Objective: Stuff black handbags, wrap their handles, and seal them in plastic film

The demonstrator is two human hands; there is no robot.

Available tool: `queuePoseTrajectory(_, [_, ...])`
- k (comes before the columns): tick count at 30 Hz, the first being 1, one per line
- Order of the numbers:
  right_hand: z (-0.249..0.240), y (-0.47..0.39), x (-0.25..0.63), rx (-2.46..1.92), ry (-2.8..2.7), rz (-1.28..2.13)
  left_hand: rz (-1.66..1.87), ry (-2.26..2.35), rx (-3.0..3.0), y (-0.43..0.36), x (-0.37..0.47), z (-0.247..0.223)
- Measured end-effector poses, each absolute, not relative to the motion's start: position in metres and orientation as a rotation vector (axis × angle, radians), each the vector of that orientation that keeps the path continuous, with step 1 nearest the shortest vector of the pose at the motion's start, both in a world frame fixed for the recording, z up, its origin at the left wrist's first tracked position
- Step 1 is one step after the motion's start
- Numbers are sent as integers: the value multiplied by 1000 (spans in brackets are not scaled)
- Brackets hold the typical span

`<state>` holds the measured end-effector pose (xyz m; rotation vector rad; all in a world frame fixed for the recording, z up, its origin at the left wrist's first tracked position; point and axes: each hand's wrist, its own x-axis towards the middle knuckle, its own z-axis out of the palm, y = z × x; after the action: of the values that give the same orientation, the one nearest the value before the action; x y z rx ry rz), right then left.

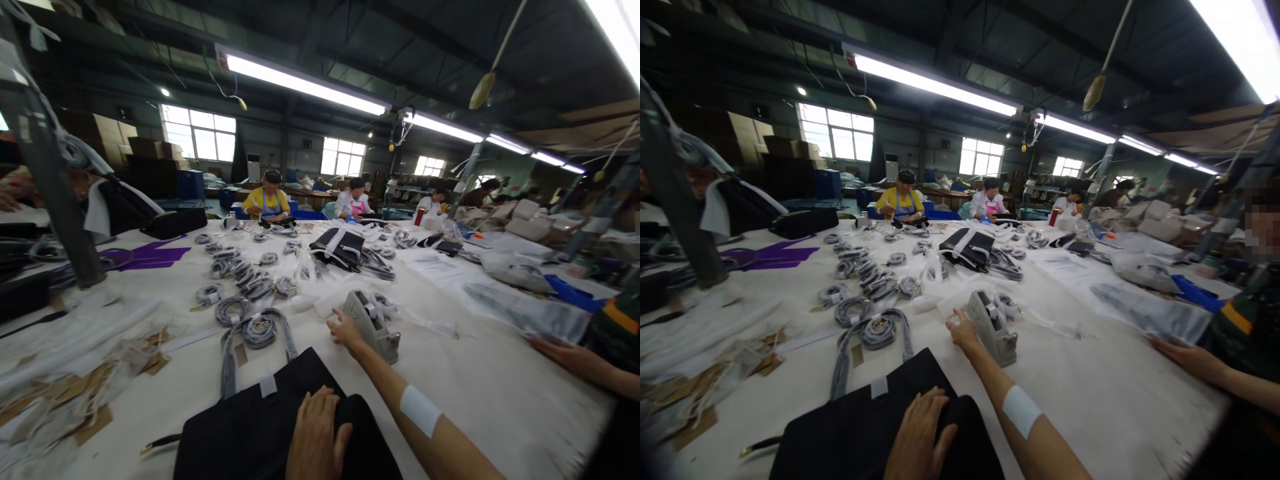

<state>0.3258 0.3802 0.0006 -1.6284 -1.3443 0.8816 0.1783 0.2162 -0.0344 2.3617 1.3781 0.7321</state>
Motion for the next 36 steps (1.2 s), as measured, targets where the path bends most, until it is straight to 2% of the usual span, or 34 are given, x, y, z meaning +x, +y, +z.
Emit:
queuePoseTrajectory(5, [-7,428,318,-1530,-1023,1146,789,1354,2352,229,179,-65])
queuePoseTrajectory(11, [-4,424,321,-1393,-821,1115,894,1334,2244,226,184,-62])
queuePoseTrajectory(15, [21,385,315,-1246,-847,1078,1031,1317,2019,222,179,-42])
queuePoseTrajectory(20, [53,293,298,-1051,-998,1125,1261,1074,1397,232,171,-20])
queuePoseTrajectory(24, [51,218,281,-918,-1325,1130,1414,730,843,234,163,-1])
queuePoseTrajectory(27, [46,191,282,-940,-1422,1103,1454,620,562,231,150,15])
queuePoseTrajectory(31, [55,187,320,-1109,-1028,1012,1447,621,440,227,135,27])
queuePoseTrajectory(34, [70,179,360,-1058,-804,1217,1391,675,545,223,139,26])
queuePoseTrajectory(36, [77,165,378,-1018,-907,1410,1362,730,628,221,147,24])
